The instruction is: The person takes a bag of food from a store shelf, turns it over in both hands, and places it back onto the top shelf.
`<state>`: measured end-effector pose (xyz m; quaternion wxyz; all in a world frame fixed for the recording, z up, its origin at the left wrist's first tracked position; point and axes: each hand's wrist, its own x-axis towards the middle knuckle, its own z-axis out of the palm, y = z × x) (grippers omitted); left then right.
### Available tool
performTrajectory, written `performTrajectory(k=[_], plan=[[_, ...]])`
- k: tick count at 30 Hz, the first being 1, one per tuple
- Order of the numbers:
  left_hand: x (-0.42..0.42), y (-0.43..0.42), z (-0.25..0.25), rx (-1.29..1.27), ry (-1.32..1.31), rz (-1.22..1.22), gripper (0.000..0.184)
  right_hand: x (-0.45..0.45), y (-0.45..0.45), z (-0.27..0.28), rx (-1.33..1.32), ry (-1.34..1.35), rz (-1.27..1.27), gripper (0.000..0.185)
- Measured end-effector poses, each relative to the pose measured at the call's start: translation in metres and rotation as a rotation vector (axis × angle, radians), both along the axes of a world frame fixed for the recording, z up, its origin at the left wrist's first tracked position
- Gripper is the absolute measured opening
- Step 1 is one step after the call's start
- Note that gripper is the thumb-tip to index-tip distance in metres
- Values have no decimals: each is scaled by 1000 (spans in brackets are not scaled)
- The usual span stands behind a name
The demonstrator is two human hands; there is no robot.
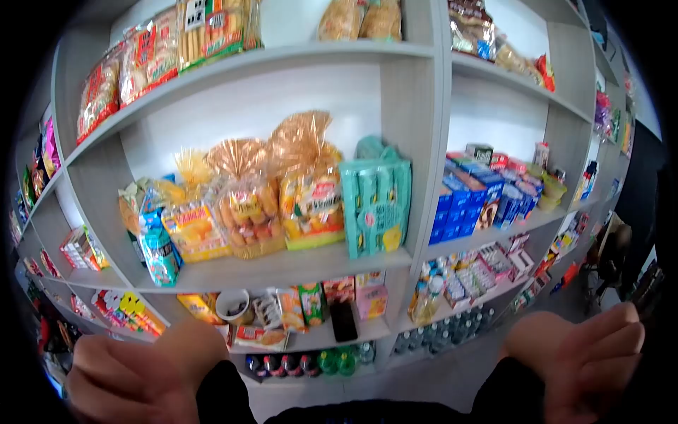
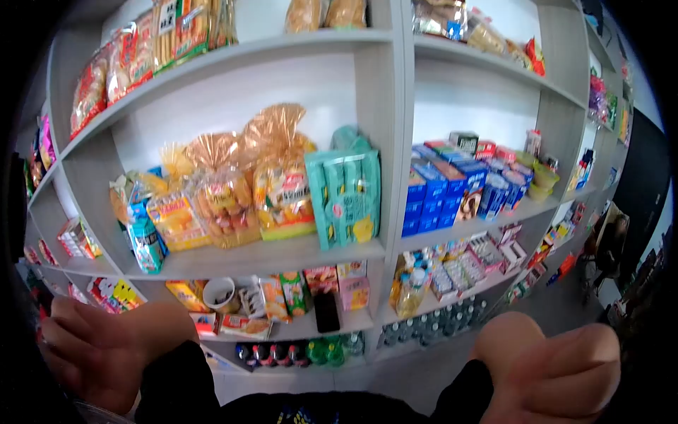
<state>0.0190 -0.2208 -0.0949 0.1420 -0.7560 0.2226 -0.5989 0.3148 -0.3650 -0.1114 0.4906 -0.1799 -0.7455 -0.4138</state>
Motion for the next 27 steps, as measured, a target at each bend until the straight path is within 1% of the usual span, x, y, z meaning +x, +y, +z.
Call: performTrajectory(k=[1,2,4,5,7,8,9,10,11,12,14,15,17,18,20,23,24,25,26,27], plan=[[-2,-5,-1,-35,19,8,44,5,-11,-5,-40,31,-46,24],[-1,-8,0,-32,2,-28,37,10,-23,-10,-81,58,-92,26],[-7,-14,0,-17,-18,-75,27,15,-42,-17,-157,104,-183,38],[-13,-18,-1,-47,-6,-65,27,14,-43,-20,-134,110,-170,41],[-28,-26,-3,6,-13,-34,31,9,-42,-24,-87,124,-146,48],[-33,-28,-1,15,75,-112,42,9,-46,-26,-29,130,-152,51],[-39,-37,-1,-16,82,-105,42,5,-49,-24,-23,136,-164,53],[-46,-49,1,-94,95,-18,37,0,-52,-23,-17,141,-175,56],[-52,-55,2,-130,99,-3,37,-4,-56,-21,-11,147,-186,58],[-57,-60,0,-145,100,-10,37,-7,-59,-17,57,127,-185,58],[-68,-71,-3,-163,90,-18,37,-11,-67,-18,112,100,-172,58],[-73,-76,-5,-173,84,-20,37,-16,-70,-23,27,139,-66,58],[-80,-84,-10,-195,55,-31,37,-26,-74,-22,-86,176,50,58],[-83,-89,-13,-207,46,-40,37,-42,-66,-16,-5,202,33,58],[-92,-96,-18,-224,9,-58,38,-61,-65,-14,66,227,20,58],[-105,-103,-33,-248,-101,-106,38,-84,-68,-24,-52,184,-17,57],[-116,-107,-41,-252,-153,-141,38,-95,-67,-34,-62,219,-28,56],[-134,-107,-54,-298,-184,-131,26,-102,-62,-42,-112,237,20,46],[-152,-108,-67,-344,-214,-122,28,-109,-58,-50,-161,256,68,36],[-151,-109,-82,-334,-218,-115,28,-116,-53,-59,-209,277,116,26]])
